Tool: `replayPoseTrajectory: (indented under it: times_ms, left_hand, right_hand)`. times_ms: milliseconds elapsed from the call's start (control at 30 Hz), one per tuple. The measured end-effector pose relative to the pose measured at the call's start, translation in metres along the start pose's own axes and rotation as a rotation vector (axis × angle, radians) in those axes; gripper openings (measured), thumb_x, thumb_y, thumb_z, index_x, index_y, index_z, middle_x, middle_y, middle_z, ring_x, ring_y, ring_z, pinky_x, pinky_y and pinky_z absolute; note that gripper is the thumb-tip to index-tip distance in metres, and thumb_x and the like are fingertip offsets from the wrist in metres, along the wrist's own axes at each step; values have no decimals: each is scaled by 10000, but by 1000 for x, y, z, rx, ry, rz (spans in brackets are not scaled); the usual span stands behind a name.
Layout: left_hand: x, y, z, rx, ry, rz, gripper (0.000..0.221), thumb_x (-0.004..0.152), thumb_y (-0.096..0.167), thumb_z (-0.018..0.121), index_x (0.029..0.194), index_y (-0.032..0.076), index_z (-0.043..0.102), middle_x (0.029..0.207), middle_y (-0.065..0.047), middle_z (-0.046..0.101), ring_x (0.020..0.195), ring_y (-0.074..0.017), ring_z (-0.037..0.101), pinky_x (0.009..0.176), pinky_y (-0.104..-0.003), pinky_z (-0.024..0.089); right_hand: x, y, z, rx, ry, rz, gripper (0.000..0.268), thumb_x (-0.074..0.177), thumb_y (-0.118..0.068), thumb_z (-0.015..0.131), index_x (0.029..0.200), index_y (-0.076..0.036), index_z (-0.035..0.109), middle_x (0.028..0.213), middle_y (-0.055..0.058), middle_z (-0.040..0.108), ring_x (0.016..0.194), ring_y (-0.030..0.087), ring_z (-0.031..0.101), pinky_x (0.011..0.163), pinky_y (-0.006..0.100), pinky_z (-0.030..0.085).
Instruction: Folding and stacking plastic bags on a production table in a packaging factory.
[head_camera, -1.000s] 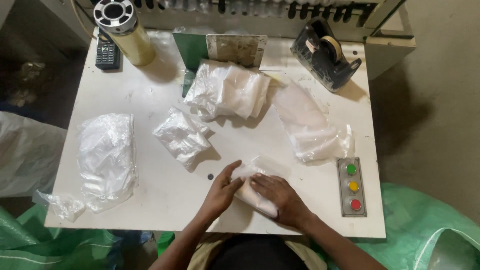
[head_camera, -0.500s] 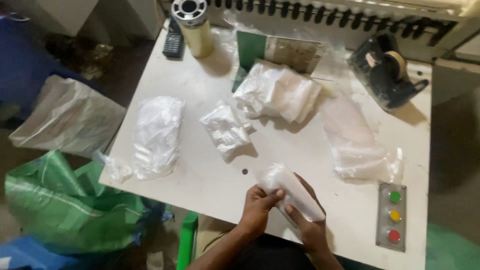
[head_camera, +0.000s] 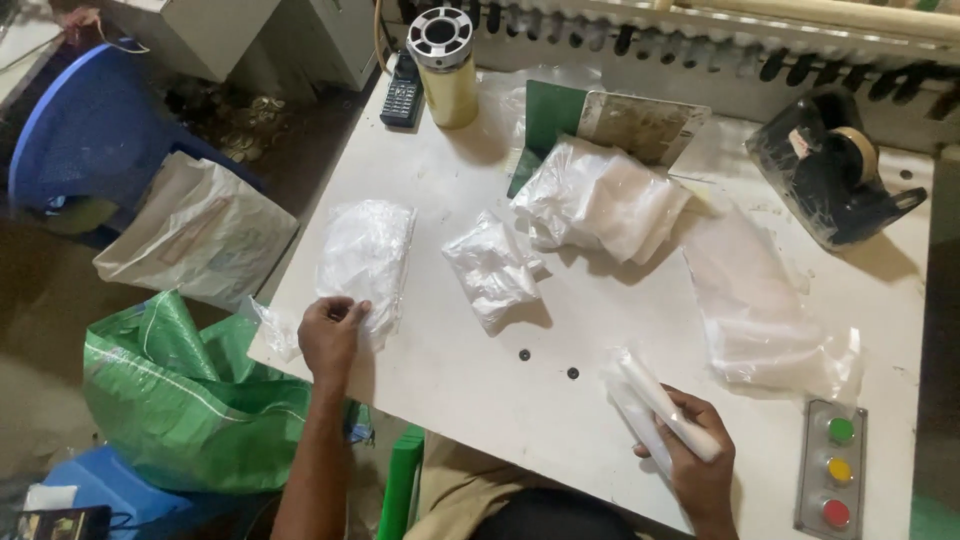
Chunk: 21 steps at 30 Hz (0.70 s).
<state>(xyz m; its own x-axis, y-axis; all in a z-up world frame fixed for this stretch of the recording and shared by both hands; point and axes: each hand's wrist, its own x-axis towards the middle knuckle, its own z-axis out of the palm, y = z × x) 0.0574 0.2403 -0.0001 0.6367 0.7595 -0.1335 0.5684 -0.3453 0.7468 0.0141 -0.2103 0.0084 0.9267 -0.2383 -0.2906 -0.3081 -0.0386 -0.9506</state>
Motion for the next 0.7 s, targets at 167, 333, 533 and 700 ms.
replayPoseTrajectory:
  times_ms: [167,333,533,700]
  left_hand:
    - [7,-15,3,202,245,551,149,993,143,717,1017,-1,746,1018,-144,711,940,-306,638,834,-438,517]
    - [-80,48,20,229,274,976,156,1065,48,518,989,-50,613,1161,-284,693,1128,-429,641,1026,-530,513]
    - [-175,84,99,-444,-937,419,423,989,495,457,1013,98,601,1186,-96,665,982,-228,614,785,-370,500]
    - [-207,123,127,-725,-1353,-480,399,1021,152,410,1080,-111,704,1178,-283,760,1085,-397,735,996,-476,580]
  right_hand:
    - [4,22,-6,86,-34,-35,339,808,132,658,1127,47,732,1294,172,727,857,348,722,568,411,681]
    - [5,6,-24,75,63,216,359,842,141,650,1188,90,729,1101,276,704,826,506,745,545,514,661]
    - [14,-14,-70,19,414,-23,503,908,-117,681,1386,-24,558,1330,213,586,960,472,677,499,483,623]
    - [-16,-28,-81,-24,254,-213,434,780,139,578,1194,72,688,1261,222,706,809,398,762,532,387,684]
